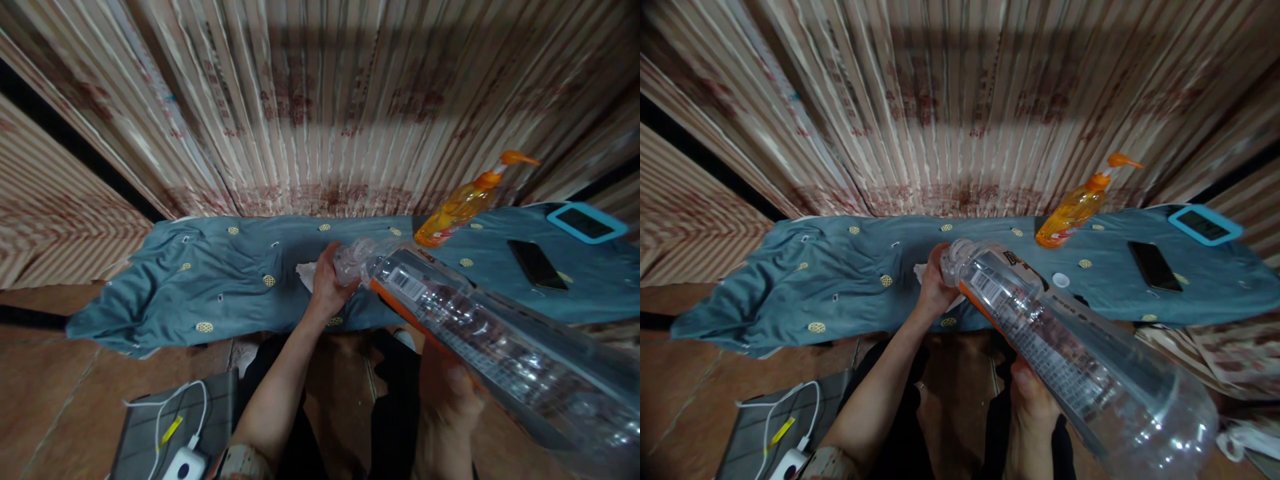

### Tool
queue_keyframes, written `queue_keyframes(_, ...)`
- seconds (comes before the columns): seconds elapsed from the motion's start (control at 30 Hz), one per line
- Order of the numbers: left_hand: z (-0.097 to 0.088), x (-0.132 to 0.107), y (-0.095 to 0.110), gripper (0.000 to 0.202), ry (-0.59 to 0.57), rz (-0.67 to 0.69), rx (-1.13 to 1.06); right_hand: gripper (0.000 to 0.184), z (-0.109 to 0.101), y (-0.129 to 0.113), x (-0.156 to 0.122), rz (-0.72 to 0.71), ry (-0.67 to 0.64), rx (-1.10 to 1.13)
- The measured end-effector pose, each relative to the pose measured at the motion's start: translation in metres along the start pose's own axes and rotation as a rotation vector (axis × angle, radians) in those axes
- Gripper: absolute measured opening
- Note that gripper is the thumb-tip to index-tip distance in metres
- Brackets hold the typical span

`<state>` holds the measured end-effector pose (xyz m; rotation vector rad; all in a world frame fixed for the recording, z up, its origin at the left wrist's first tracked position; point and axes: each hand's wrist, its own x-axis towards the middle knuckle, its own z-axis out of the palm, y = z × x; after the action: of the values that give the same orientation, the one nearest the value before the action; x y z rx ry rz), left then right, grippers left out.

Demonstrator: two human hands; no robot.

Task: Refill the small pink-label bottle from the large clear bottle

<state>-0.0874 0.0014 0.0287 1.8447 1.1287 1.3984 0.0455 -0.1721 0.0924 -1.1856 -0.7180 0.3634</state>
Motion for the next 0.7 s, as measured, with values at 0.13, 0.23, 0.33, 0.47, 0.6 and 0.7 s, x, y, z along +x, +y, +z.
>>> queue_keyframes(0.13,0.000,0.001,-0.001,0.097,0.001,0.003,0.028,0.067,0.013,-0.009,0.010,-0.038,0.012,0.146)
queue_keyframes(0.23,-0.002,0.001,0.000,0.097,0.000,0.010,0.049,0.066,0.016,-0.014,0.011,-0.036,-0.002,0.213)
queue_keyframes(0.33,-0.005,0.001,0.002,0.096,-0.003,0.009,0.064,0.061,0.015,-0.013,0.010,-0.037,0.000,0.251)
queue_keyframes(0.47,-0.007,0.002,0.003,0.095,-0.012,0.003,0.062,0.055,0.014,-0.010,0.010,-0.053,0.023,0.281)
queue_keyframes(0.6,-0.008,0.002,0.003,0.094,-0.018,-0.002,0.048,0.058,0.014,-0.009,0.010,-0.061,0.029,0.301)
queue_keyframes(0.7,-0.008,0.002,0.002,0.095,-0.008,0.001,0.053,0.057,0.014,-0.009,0.010,-0.065,0.027,0.311)
